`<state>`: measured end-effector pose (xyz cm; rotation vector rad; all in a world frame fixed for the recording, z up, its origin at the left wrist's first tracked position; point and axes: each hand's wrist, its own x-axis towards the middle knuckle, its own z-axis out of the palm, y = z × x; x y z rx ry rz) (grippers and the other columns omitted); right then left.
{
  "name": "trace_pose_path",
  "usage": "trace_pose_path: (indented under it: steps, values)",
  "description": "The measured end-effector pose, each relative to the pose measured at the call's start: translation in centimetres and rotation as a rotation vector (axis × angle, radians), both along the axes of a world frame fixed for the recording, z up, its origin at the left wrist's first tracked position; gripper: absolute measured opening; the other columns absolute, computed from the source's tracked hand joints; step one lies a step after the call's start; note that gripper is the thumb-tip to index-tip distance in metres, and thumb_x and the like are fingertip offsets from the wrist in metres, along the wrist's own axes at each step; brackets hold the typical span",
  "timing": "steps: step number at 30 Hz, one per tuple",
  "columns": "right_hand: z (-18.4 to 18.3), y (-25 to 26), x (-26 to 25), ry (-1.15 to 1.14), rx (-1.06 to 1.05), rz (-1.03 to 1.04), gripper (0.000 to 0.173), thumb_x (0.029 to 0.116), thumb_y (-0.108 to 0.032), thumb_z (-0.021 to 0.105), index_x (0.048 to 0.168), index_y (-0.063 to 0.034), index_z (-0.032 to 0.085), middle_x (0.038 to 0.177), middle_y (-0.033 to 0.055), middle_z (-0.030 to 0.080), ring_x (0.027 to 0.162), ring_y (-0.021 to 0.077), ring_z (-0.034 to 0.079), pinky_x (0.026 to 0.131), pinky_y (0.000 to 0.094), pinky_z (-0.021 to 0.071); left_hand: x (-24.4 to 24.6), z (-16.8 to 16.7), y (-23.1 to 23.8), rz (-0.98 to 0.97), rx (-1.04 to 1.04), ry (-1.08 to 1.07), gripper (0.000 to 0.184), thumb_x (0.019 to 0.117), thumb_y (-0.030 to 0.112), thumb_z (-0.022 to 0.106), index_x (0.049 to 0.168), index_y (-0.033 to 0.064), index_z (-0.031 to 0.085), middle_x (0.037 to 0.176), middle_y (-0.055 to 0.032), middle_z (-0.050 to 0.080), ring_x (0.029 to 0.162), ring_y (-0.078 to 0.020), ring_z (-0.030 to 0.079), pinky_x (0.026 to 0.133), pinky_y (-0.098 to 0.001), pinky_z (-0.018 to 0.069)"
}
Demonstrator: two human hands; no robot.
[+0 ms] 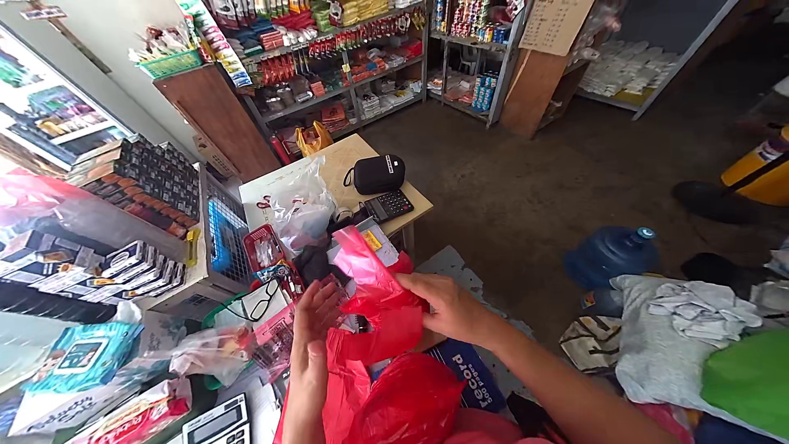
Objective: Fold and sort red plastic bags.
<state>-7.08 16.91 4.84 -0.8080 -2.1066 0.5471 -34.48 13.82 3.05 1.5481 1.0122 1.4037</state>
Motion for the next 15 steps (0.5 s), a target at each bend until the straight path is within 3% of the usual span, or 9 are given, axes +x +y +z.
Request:
trace_pose_path:
  steps: [2, 3, 5, 6, 8, 10, 11, 13, 15]
  values:
    - [0.1, -0.1, -0.2, -0.054, 0.065, 0.029, 0.054, 0.0931, -0.007, 0.069, 0.146, -0.0088, 0.057, 0.120, 0.0124, 0.072, 0.112, 0.0219, 0.069, 0.102, 0.0373, 0.0546, 0.5, 0.9, 1.1, -0.027, -0.078, -0.057, 0.125, 0.0811, 0.085, 0.053, 0.160, -0.0026, 0.011, 0.146, -0.0180, 0.053, 0.125, -0.0266, 0.062, 0.101, -0.0424, 0.0568]
    - [0.0, -0.1, -0.3, -0.076, 0.086, 0.049, 0.056, 0.0935, -0.005, 0.068, 0.148, -0.0112, 0.055, 0.115, 0.0123, 0.072, 0.106, 0.0233, 0.069, 0.099, 0.0381, 0.0553, 0.9, 1.1, 1.7, -0.040, -0.098, -0.107, 0.126, 0.0800, 0.079, 0.064, 0.160, -0.0002, 0.008, 0.142, -0.0162, 0.055, 0.121, -0.0247, 0.064, 0.098, -0.0398, 0.0581]
    - [-0.4, -0.2, -0.3, -0.109, 0.092, 0.078, 0.059, 0.0946, -0.004, 0.064, 0.151, -0.0141, 0.052, 0.110, 0.0124, 0.072, 0.101, 0.0249, 0.069, 0.095, 0.0387, 0.0556, 1.7, 1.4, 2.8, -0.053, -0.079, -0.207, 0.113, 0.0848, 0.051, 0.079, 0.160, 0.0010, 0.011, 0.144, -0.0183, 0.056, 0.120, -0.0285, 0.065, 0.096, -0.0403, 0.0594]
    - [-0.7, -0.2, -0.2, -0.122, 0.075, 0.080, 0.060, 0.0946, -0.004, 0.065, 0.152, -0.0143, 0.051, 0.113, 0.0125, 0.072, 0.102, 0.0250, 0.070, 0.096, 0.0389, 0.0554, 2.1, 1.6, 3.2, -0.030, -0.050, -0.226, 0.100, 0.0887, 0.037, 0.079, 0.159, -0.0009, 0.019, 0.139, -0.0183, 0.060, 0.118, -0.0285, 0.067, 0.095, -0.0403, 0.0600]
    - [-1.0, -0.4, 0.3, -0.147, -0.015, 0.086, 0.065, 0.0935, -0.012, 0.071, 0.154, -0.0129, 0.047, 0.127, 0.0122, 0.070, 0.115, 0.0245, 0.068, 0.104, 0.0397, 0.0521, 2.9, 1.8, 3.5, 0.077, 0.023, -0.214, 0.057, 0.0928, 0.015, 0.072, 0.141, -0.0047, 0.050, 0.120, -0.0116, 0.070, 0.104, -0.0195, 0.070, 0.088, -0.0328, 0.0612]
    - [-1.3, -0.4, 1.0, -0.143, -0.190, 0.115, 0.083, 0.0896, -0.034, 0.079, 0.158, -0.0109, 0.039, 0.140, 0.0117, 0.062, 0.129, 0.0253, 0.058, 0.114, 0.0440, 0.0425, 3.5, 1.8, 3.5, 0.134, 0.092, -0.152, 0.024, 0.0917, 0.007, 0.072, 0.114, 0.0005, 0.068, 0.102, -0.0042, 0.075, 0.091, -0.0125, 0.072, 0.082, -0.0276, 0.0619]
    - [-1.4, -0.4, 1.3, -0.111, -0.263, 0.128, 0.092, 0.0880, -0.046, 0.078, 0.159, -0.0086, 0.035, 0.147, 0.0123, 0.056, 0.137, 0.0249, 0.051, 0.119, 0.0446, 0.0376, 3.6, 1.6, 3.4, 0.110, 0.120, -0.099, 0.020, 0.0913, 0.007, 0.073, 0.110, 0.0016, 0.071, 0.100, -0.0040, 0.075, 0.090, -0.0125, 0.072, 0.081, -0.0274, 0.0618]
    - [-1.8, -0.1, 1.4, 0.089, -0.313, 0.158, 0.096, 0.0910, -0.059, 0.069, 0.157, 0.0020, 0.034, 0.153, 0.0188, 0.049, 0.142, 0.0260, 0.047, 0.121, 0.0425, 0.0377, 3.9, 1.3, 3.2, 0.026, 0.118, 0.028, 0.035, 0.0901, 0.012, 0.076, 0.123, 0.0008, 0.068, 0.104, -0.0053, 0.076, 0.091, -0.0136, 0.072, 0.083, -0.0277, 0.0619]
    - [-1.8, 0.3, 1.1, 0.288, -0.327, 0.201, 0.098, 0.0963, -0.065, 0.056, 0.155, 0.0083, 0.031, 0.156, 0.0229, 0.044, 0.143, 0.0278, 0.047, 0.119, 0.0424, 0.0407, 4.7, 1.0, 2.7, -0.063, 0.081, 0.127, 0.056, 0.0886, 0.015, 0.078, 0.139, 0.0020, 0.059, 0.097, -0.0037, 0.074, 0.080, -0.0121, 0.069, 0.074, -0.0262, 0.0605]
